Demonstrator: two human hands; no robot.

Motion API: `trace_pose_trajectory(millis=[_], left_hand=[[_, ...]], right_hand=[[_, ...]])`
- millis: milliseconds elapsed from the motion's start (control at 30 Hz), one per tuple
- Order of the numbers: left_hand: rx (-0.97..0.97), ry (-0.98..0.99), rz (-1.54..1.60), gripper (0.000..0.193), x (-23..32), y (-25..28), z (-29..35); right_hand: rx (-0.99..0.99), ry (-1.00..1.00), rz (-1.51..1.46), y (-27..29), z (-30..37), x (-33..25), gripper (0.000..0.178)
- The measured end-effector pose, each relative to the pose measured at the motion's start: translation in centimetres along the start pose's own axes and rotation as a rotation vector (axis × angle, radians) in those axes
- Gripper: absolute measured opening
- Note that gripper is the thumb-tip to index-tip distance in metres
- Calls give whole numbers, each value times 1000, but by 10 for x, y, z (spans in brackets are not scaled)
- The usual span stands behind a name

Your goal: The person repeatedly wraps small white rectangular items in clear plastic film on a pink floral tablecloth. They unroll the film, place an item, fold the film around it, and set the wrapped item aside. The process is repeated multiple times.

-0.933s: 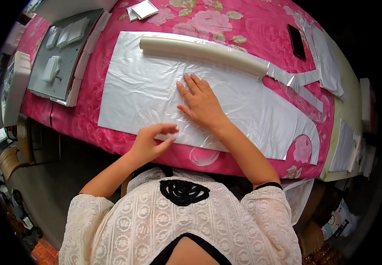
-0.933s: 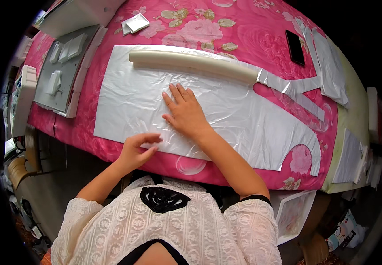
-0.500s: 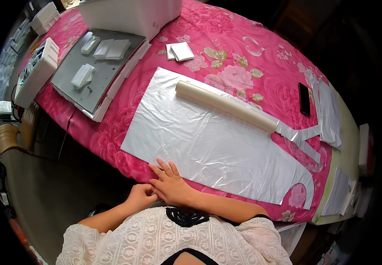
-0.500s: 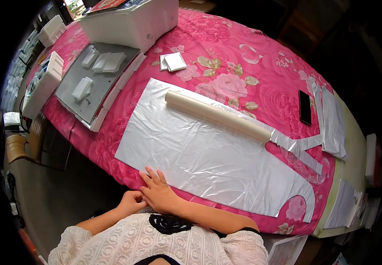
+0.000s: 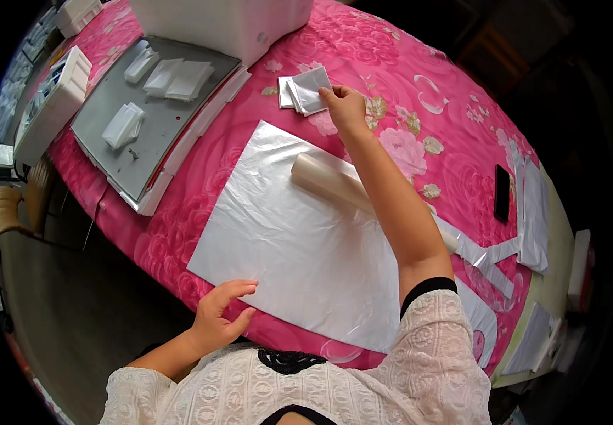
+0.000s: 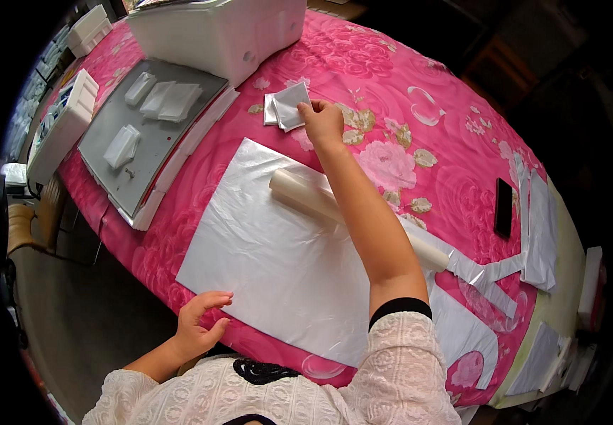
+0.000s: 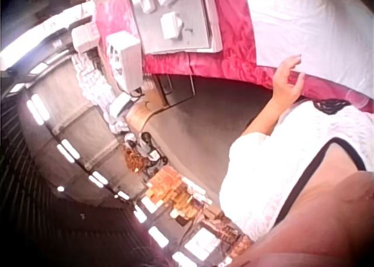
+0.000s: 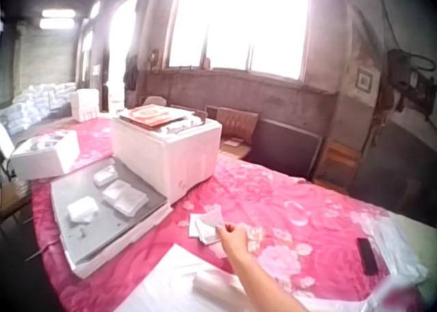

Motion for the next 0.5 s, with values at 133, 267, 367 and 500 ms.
trace_pose_trajectory(millis=[133,267,367,500], left_hand=[[-21,10,-10,37,-6,-3,-4],[-10,-7,-56,37,-10,0,-9],[-4,-47,-48,37,-9,0,-11],[-57,-189,-49,38,8,-11,-18]], right_hand=[[5,-114,619,-11,-18,10,46],[14,101,897,-6,14,-17,46],[-199,47,633,42,68,-35,50],[-269,1,768,141,177,-60,49]])
Point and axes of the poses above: each hand's wrist, its own z-axis away from the middle knuckle, its own y-axis out of the back of the hand, x = y × z, the point moved 6 cm from there along -z, towards the middle knuckle, and after that the axes turned 14 degrees about -z, right-handed, at the moved point
